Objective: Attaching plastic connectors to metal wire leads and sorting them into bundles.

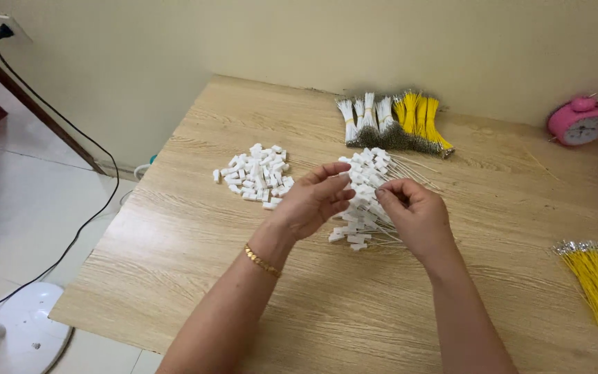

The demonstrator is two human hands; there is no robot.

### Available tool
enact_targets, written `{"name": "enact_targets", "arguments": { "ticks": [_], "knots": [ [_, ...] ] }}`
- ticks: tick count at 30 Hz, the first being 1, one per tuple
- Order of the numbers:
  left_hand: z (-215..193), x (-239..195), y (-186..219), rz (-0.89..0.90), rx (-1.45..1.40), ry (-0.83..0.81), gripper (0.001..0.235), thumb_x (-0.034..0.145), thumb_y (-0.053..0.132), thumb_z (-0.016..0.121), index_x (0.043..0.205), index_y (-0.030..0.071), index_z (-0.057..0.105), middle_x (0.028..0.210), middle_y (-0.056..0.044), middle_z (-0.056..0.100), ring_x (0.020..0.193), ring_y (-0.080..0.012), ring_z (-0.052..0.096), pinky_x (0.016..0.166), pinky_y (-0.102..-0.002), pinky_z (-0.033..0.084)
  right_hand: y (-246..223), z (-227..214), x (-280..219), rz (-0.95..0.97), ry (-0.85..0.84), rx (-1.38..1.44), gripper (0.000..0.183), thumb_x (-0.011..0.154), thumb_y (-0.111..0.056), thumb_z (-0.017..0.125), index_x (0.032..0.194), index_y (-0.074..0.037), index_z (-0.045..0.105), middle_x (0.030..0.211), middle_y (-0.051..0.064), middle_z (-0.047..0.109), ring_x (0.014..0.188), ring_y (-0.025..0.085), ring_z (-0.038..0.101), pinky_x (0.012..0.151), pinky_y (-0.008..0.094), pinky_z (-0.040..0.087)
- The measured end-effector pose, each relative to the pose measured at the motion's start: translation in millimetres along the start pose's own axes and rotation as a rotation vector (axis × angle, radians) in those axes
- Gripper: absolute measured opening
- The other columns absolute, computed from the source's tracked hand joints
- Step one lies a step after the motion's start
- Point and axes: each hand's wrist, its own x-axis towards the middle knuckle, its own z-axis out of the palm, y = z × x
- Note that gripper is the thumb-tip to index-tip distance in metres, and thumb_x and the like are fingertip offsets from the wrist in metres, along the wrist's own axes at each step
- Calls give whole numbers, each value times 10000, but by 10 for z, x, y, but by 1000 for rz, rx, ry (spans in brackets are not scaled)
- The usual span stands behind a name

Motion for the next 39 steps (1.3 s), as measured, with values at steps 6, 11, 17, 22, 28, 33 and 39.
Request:
{"name": "enact_targets", "arguments": {
  "ticks": [6, 11, 17, 22, 28, 33, 39],
  "knots": [
    [-182, 361, -463, -14, -225, -37, 196, 997, 159, 719, 1146, 128, 595, 966, -21, 649, 885, -193, 677, 739, -334, 588, -345, -37, -125, 10, -2, -116, 171, 905, -195, 734, 997, -52, 755, 846, 11, 740, 743, 83, 664, 657, 261, 543],
    [12, 239, -404, -38, -277, 34, 236, 992, 158, 659, 1217, 134, 595, 1049, -43, 695, 936, -197, 703, 788, -334, 603, -364, -49, -140, -88, 46, -278, 156, 875, -173, 748, 985, -63, 754, 901, 37, 758, 794, 135, 733, 698, 298, 578],
    [105, 152, -361, -38, -262, 37, 272, 1004, 150, 619, 1269, 113, 574, 1131, -63, 707, 981, -195, 689, 848, -348, 603, -333, -16, -137, -173, 78, -374, 136, 866, -167, 755, 964, -73, 747, 941, 38, 742, 834, 156, 738, 711, 321, 581],
    [226, 75, -334, -4, -203, 73, 291, 992, 109, 627, 1277, 73, 578, 1166, -86, 708, 985, -187, 681, 905, -345, 601, -345, 7, -155, -246, 122, -444, 133, 859, -186, 775, 948, -92, 746, 943, 21, 730, 831, 160, 727, 698, 329, 568],
    [147, 122, -410, 62, -163, 119, 278, 991, 99, 637, 1261, 49, 595, 1130, -95, 698, 983, -198, 685, 903, -349, 603, -357, 28, -170, -235, 105, -442, 111, 865, -176, 780, 968, -133, 775, 935, 19, 704, 749, 160, 688, 666, 323, 556],
    [81, 153, -442, 54, -200, 86, 263, 983, 75, 655, 1239, 43, 599, 1111, -99, 707, 966, -197, 686, 884, -353, 597, -106, 30, -97, -243, 65, -265, 115, 917, -127, 726, 976, -31, 702, 941, 70, 683, 777, 165, 689, 682, 306, 574],
    [195, 152, -525, 137, -147, 118, 229, 988, 70, 653, 1205, 32, 593, 1102, -98, 699, 956, -199, 685, 883, -353, 597, -219, 39, -127, -310, 58, -383, 133, 923, -145, 715, 967, -23, 685, 943, 101, 692, 799, 232, 699, 698, 362, 559]
  ]
}}
